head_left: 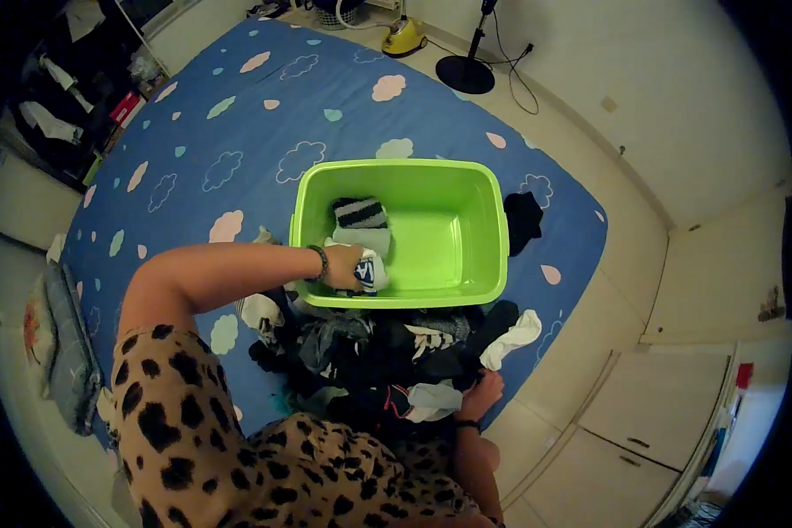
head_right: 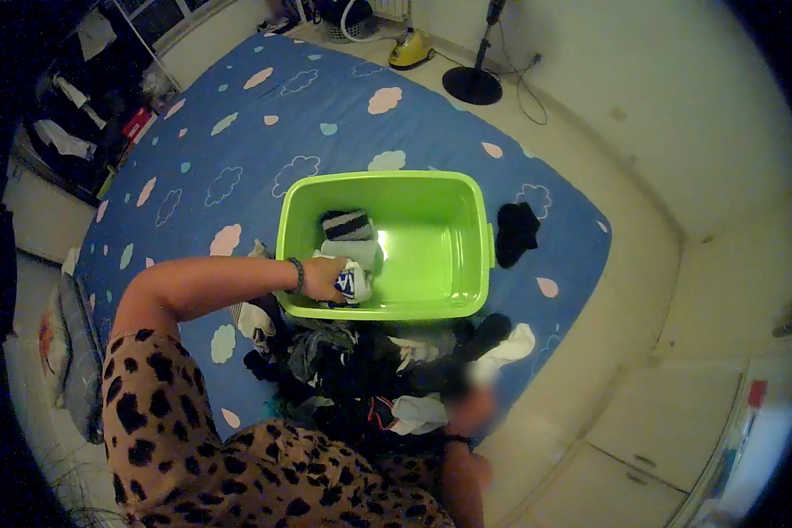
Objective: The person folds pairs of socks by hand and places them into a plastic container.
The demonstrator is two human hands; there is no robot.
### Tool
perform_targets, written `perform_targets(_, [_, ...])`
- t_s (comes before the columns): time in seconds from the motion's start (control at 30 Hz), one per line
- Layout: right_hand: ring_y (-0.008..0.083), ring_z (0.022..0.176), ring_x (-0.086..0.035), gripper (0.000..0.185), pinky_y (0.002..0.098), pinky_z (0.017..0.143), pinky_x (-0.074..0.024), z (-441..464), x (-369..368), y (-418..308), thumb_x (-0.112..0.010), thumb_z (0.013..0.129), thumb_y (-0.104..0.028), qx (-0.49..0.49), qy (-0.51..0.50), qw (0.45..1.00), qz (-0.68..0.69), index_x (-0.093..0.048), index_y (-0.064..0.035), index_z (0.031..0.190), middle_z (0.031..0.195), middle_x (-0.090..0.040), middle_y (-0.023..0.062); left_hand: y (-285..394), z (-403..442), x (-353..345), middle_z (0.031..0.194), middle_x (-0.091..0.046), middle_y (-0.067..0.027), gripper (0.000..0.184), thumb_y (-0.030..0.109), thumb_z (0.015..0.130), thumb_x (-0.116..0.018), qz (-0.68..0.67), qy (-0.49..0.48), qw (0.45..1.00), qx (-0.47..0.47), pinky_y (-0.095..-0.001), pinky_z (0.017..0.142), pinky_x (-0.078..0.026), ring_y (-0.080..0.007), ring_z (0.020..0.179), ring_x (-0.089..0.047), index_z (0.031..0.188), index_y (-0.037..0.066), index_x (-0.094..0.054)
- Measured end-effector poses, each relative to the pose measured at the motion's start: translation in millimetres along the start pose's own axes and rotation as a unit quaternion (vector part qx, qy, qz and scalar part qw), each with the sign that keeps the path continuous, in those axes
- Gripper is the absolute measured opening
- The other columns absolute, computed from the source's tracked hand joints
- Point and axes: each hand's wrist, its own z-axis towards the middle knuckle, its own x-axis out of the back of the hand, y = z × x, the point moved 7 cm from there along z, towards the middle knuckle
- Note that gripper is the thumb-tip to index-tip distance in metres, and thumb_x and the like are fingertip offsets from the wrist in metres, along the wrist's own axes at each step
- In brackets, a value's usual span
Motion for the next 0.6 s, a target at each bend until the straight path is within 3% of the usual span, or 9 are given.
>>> perform_targets(0.1, [0.0325,0.108,-0.048,0.032,0.0447,0.088,-0.0348,-1.3,-9.0,13.5,-0.060,0.074,-0.002,0.007,0.007,1.000,0.018,-0.054,-0.0094,0.104,0.109,-0.054,0.0117,1.1,3.8,-6.0,0.093,-0.065,-0.0224,0.054,0.020,0.072,-0.070,0.152,0.030,0.988,0.004,-0.0477,0.076,-0.050,-0.0392,0.089,-0.063,0.115,-0.002,-0.045])
perform_targets(0.23, [0.0326,0.107,-0.049,0.034,0.0448,0.088,-0.0350,-0.2,-20.0,26.7,-0.062,0.072,-0.001,0.002,0.022,1.000,-0.017,-0.054,-0.0091,0.104,0.110,-0.053,0.0117,-7.1,21.8,-19.9,0.088,-0.063,-0.0241,0.051,0.018,0.070,-0.071,0.192,0.078,0.978,-0.037,-0.0519,0.071,-0.048,-0.0449,0.085,-0.061,0.108,-0.002,-0.043])
perform_targets(0.33, [0.0325,0.106,-0.049,0.035,0.0445,0.087,-0.0355,-2.0,-23.8,30.8,-0.062,0.071,0.000,0.039,0.054,0.998,-0.017,-0.054,-0.0090,0.104,0.110,-0.054,0.0116,-8.5,20.2,-14.6,0.097,-0.063,-0.0254,0.058,0.020,0.074,-0.070,0.207,0.017,0.978,-0.006,-0.0487,0.079,-0.049,-0.0417,0.094,-0.061,0.118,-0.004,-0.041])
perform_targets(0.4, [0.0321,0.105,-0.050,0.034,0.0445,0.086,-0.0360,-10.3,-6.9,13.8,-0.062,0.071,0.000,0.095,0.138,0.986,-0.008,-0.054,-0.0086,0.103,0.107,-0.054,0.0115,-3.3,12.5,-12.8,0.107,-0.061,-0.0247,0.062,0.023,0.075,-0.067,0.125,-0.082,0.981,-0.122,-0.0457,0.086,-0.048,-0.0364,0.102,-0.059,0.126,-0.003,-0.043])
perform_targets(0.43, [0.0321,0.105,-0.050,0.034,0.0445,0.086,-0.0360,-9.0,6.6,2.9,-0.062,0.071,0.000,0.095,0.138,0.986,-0.008,-0.054,-0.0086,0.103,0.107,-0.054,0.0115,-6.8,14.0,-15.3,0.118,-0.057,-0.0231,0.066,0.030,0.077,-0.067,0.150,-0.114,0.979,-0.073,-0.0434,0.090,-0.046,-0.0346,0.107,-0.056,0.131,-0.002,-0.044])
perform_targets(0.5, [0.0321,0.103,-0.050,0.033,0.0445,0.084,-0.0363,-1.7,9.1,-9.0,-0.061,0.070,0.001,0.017,0.009,0.999,0.027,-0.054,-0.0080,0.102,0.105,-0.054,0.0112,-29.3,21.1,-21.0,0.120,-0.057,-0.0222,0.077,0.035,0.076,-0.070,0.093,-0.180,0.977,-0.070,-0.0410,0.092,-0.045,-0.0318,0.109,-0.056,0.136,-0.003,-0.036])
perform_targets(0.53, [0.0321,0.103,-0.050,0.033,0.0445,0.084,-0.0363,-0.8,9.1,-9.5,-0.061,0.070,0.001,0.017,0.009,0.999,0.026,-0.054,-0.0080,0.102,0.105,-0.054,0.0112,-29.8,19.1,-22.8,0.122,-0.057,-0.0214,0.089,0.039,0.076,-0.072,0.030,-0.242,0.967,-0.071,-0.0386,0.094,-0.043,-0.0289,0.112,-0.056,0.140,-0.003,-0.028])
perform_targets(0.57, [0.0322,0.103,-0.050,0.033,0.0445,0.083,-0.0365,0.8,7.9,-7.5,-0.061,0.070,0.001,0.009,-0.009,1.000,0.010,-0.054,-0.0079,0.102,0.105,-0.054,0.0109,-36.4,27.0,-26.9,0.124,-0.057,-0.0191,0.093,0.048,0.076,-0.070,0.073,-0.319,0.945,0.010,-0.0373,0.093,-0.044,-0.0273,0.109,-0.057,0.142,-0.001,-0.027])
perform_targets(0.6, [0.0323,0.102,-0.050,0.033,0.0445,0.083,-0.0367,3.1,7.0,-3.9,-0.061,0.070,0.001,0.001,-0.025,1.000,-0.007,-0.054,-0.0078,0.101,0.105,-0.054,0.0107,-28.1,25.6,-24.9,0.124,-0.057,-0.0191,0.093,0.048,0.076,-0.070,0.073,-0.319,0.945,0.006,-0.0373,0.093,-0.044,-0.0273,0.109,-0.057,0.142,-0.001,-0.027])
